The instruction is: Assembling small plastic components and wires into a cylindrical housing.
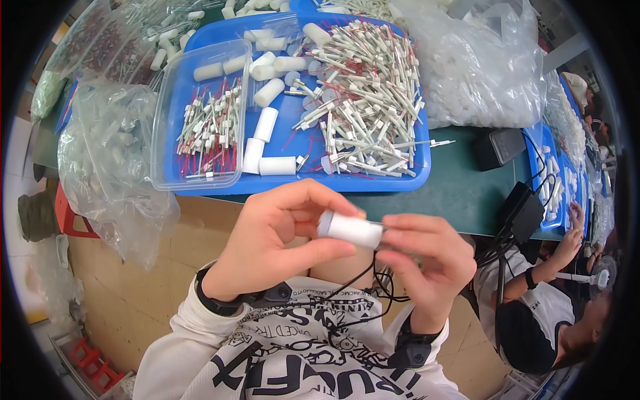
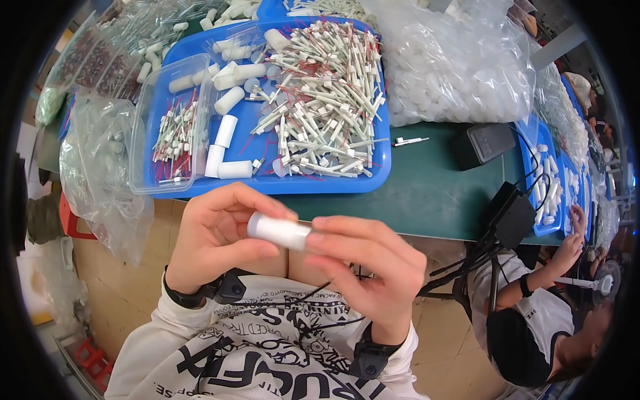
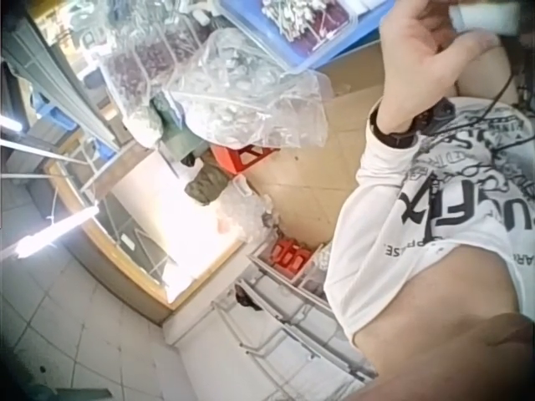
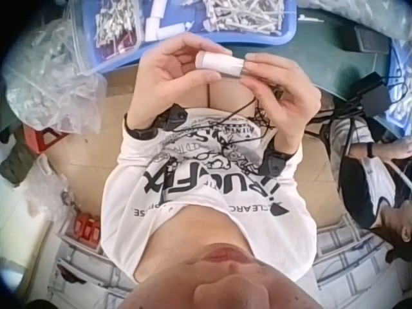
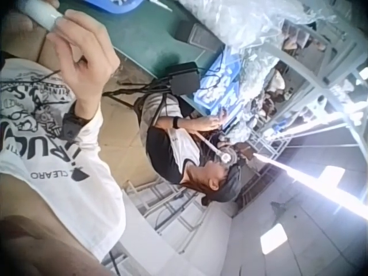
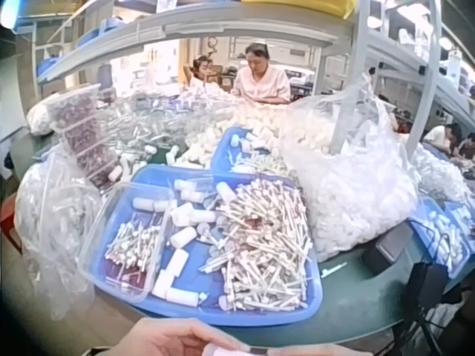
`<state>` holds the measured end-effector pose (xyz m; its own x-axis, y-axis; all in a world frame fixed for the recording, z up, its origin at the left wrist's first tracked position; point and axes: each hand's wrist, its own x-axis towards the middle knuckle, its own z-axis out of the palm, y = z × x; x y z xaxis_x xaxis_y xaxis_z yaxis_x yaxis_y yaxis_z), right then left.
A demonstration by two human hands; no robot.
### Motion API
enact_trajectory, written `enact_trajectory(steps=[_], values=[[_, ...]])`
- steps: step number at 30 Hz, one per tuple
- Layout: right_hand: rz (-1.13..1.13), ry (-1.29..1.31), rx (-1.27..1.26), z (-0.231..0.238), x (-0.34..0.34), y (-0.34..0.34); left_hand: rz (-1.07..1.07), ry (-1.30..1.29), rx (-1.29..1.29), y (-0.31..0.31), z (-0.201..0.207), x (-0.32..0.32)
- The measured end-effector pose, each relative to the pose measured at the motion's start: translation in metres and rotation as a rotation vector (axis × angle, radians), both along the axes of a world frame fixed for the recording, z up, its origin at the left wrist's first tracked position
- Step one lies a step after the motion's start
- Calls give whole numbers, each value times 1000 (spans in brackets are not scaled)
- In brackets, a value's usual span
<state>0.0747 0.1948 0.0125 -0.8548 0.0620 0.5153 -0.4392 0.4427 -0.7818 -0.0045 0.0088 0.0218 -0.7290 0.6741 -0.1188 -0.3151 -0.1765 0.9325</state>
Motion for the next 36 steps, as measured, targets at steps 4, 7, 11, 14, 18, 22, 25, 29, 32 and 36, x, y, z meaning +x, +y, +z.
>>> enact_trajectory(steps=[4, 7, 11, 14, 18, 22, 25, 29, 32, 36], values=[[-140, -103, -284, -2, 2, -7, 124, 127, 90, -1, -8, 1], [-68, -47, -312, -8, 0, -9, 164, 260, 20, 0, -6, 8], [11, 0, -279, -7, 0, -14, 173, 461, -82, 0, -1, 12], [167, 58, -331, -3, -4, -11, 173, 587, 2, 2, -1, 9], [75, -141, -603, 8, -4, -11, 241, 701, 6, 5, -2, 10], [75, -225, -308, 4, 5, -5, 229, 722, -112, -2, 2, 14], [100, -142, -227, 0, 0, -5, 176, 664, -160, -7, 4, 7], [85, -87, -172, 4, -3, -10, 150, 838, -120, -8, 4, 4], [72, -75, -227, 5, -1, -12, 171, 930, -97, -3, 6, 6], [-19, -43, -242, 8, 0, -14, 176, 865, -19, -4, 0, 4]])
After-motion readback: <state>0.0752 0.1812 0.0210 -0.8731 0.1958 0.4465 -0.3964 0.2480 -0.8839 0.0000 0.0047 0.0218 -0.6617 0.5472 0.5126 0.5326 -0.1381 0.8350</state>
